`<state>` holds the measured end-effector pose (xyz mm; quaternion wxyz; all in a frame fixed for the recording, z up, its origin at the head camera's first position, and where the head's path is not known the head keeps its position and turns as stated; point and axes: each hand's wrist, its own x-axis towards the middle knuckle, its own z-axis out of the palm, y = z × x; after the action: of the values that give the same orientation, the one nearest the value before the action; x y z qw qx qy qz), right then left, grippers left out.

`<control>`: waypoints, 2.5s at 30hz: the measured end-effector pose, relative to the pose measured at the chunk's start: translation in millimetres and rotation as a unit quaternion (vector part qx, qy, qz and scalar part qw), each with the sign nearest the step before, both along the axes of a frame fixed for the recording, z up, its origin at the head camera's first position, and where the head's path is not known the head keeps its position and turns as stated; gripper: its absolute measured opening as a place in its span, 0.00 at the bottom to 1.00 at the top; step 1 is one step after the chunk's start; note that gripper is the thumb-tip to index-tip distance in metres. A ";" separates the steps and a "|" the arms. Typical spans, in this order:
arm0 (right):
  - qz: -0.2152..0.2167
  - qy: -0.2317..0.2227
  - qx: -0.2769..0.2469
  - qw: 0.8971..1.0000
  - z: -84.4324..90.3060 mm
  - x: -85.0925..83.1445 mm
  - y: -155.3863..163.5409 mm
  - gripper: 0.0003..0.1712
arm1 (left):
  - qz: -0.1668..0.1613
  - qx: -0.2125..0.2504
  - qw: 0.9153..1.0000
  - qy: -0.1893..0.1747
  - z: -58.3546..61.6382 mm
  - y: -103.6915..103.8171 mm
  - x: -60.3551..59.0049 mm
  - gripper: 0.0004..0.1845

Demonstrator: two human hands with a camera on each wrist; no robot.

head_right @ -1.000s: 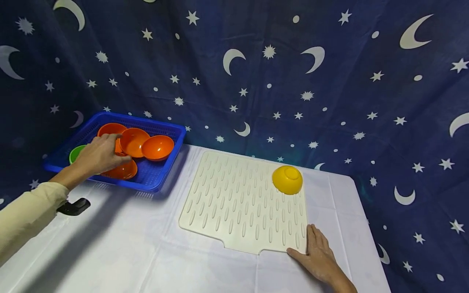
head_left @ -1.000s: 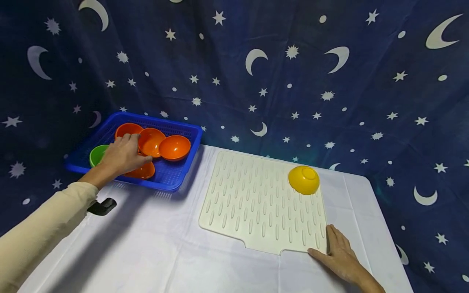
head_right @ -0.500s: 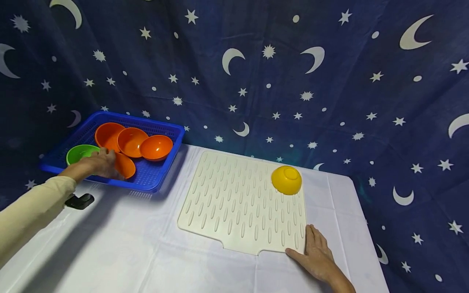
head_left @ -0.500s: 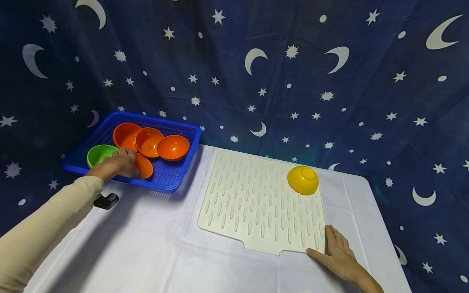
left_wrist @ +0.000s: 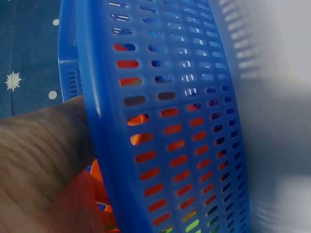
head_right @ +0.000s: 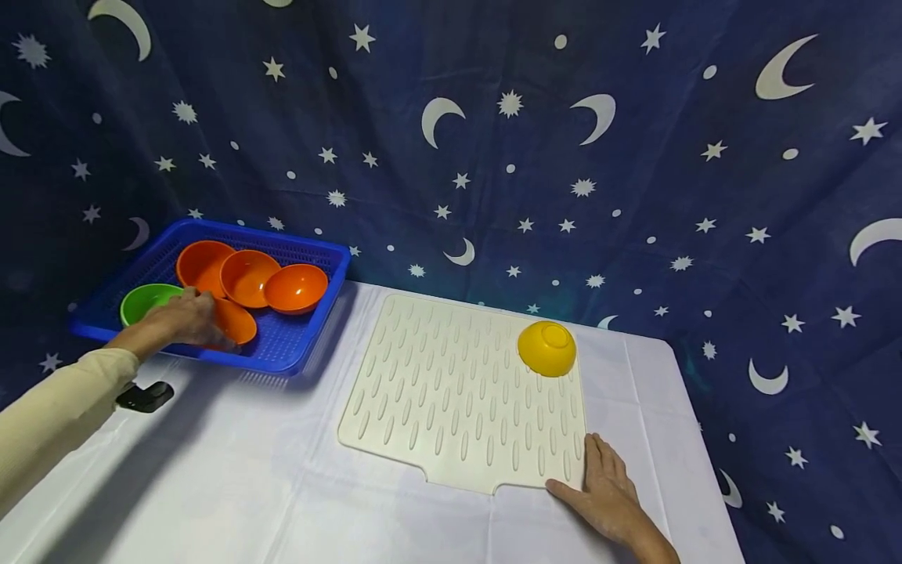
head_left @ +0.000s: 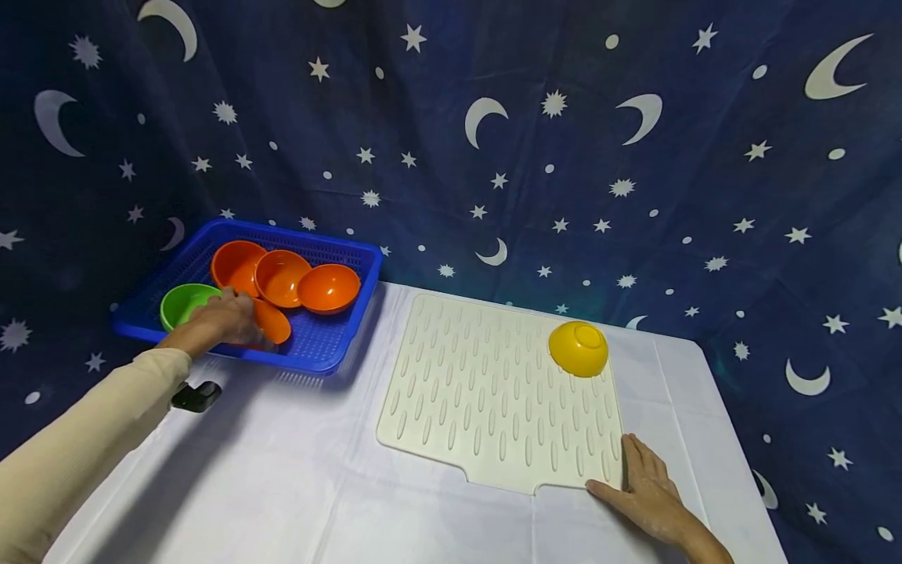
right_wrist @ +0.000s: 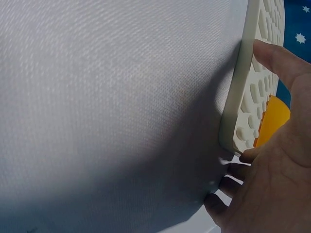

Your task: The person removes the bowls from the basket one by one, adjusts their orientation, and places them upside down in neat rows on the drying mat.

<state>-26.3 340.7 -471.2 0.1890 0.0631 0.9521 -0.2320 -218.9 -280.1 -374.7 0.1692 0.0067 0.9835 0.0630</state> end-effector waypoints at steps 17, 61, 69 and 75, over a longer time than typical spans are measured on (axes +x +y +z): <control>0.003 0.004 -0.013 1.000 -0.6 2.3 0.3 0.71 | 0.028 0.161 0.987 0.005 0.8 -13.0 4.5 0.37; 0.003 0.011 -0.004 1.000 0.5 2.2 -1.5 0.69 | 0.054 0.325 0.920 0.211 -1.9 79.4 53.4 0.63; -0.007 -0.002 -0.014 1.000 0.1 1.2 -1.7 0.71 | 0.051 0.326 0.916 0.228 0.9 84.9 57.6 0.63; -0.011 0.000 -0.014 1.000 -0.6 1.5 -1.3 0.71 | 0.028 0.295 0.927 0.229 1.9 95.4 59.8 0.65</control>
<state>-24.8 339.4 -471.9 0.1871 0.0704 0.9480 -0.2476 -159.1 -184.7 -372.8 -0.0724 0.0426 0.9321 0.3523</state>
